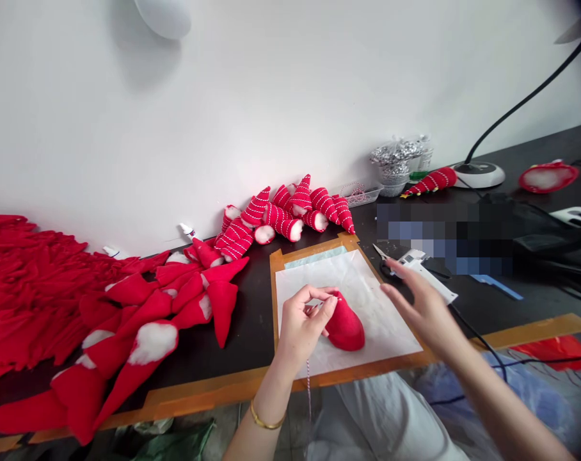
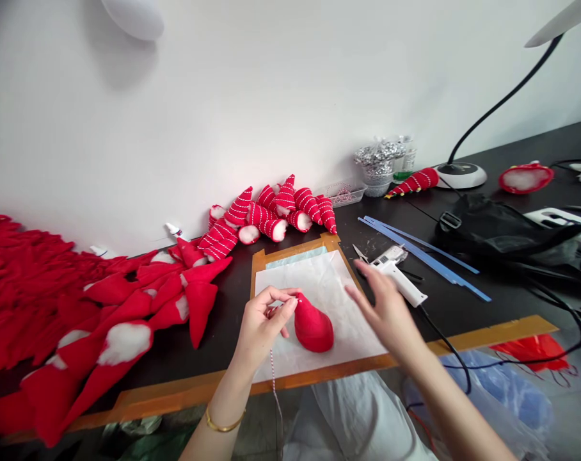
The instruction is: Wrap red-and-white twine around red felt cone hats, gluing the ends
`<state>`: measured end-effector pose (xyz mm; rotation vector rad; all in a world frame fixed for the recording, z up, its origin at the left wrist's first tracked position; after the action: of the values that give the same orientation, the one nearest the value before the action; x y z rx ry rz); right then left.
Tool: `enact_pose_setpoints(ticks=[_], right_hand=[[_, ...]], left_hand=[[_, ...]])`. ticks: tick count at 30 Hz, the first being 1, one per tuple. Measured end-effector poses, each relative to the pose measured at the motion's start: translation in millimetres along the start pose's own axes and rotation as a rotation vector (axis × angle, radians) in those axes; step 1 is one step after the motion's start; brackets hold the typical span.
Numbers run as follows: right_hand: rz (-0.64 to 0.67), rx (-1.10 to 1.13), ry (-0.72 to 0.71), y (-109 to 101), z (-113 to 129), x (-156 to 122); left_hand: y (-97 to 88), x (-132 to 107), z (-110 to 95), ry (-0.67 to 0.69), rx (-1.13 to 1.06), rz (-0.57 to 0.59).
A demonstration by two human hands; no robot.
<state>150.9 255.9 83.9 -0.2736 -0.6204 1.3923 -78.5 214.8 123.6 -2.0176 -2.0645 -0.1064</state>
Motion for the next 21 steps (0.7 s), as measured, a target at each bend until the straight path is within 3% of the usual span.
enact_pose_setpoints(ticks=[2, 4, 7, 10, 12, 15, 18, 21], right_hand=[[-0.149, -0.397, 0.067, -22.9, -36.4, 9.0], [-0.138, -0.656, 0.123, -31.1, -69.6, 12.8], [-0.109, -0.779, 0.158, -36.5, -97.5, 14.7], [-0.098, -0.796, 0.151, -37.6, -100.3, 24.0], [-0.07, -0.722, 0.146, -37.9, -95.6, 31.8], [-0.077, -0.427, 0.164, -46.9, -81.5, 28.3], [-0.036, -0.027, 0.146, -49.6, -56.2, -1.5], [0.079, 0.317, 0.155, -34.1, -28.0, -37.0]], left_hand=[[0.1, -0.4, -1.3, 0.003, 0.001, 0.007], [-0.4, -0.6, -2.2, 0.011, 0.002, 0.006], [-0.9, -0.6, -1.6, 0.017, 0.005, 0.003], [-1.1, -0.7, -0.7, 0.016, 0.02, 0.004], [-1.3, -1.1, -0.8, 0.016, 0.028, 0.004], [-0.9, -1.9, -1.3, 0.013, 0.03, 0.007], [0.4, -2.3, -1.1, 0.006, 0.032, 0.014], [1.8, -1.7, -1.6, 0.015, 0.043, 0.018]])
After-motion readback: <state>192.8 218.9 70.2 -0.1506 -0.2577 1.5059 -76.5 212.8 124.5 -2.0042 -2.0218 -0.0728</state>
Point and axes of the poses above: each hand's wrist, its own x-axis towards the middle knuckle, its own y-axis out of the palm, z = x × y, the point moved 9 cm from there along x, towards the middle knuckle, and after that the axes turned 11 degrees about y, right-handed, at the moved point
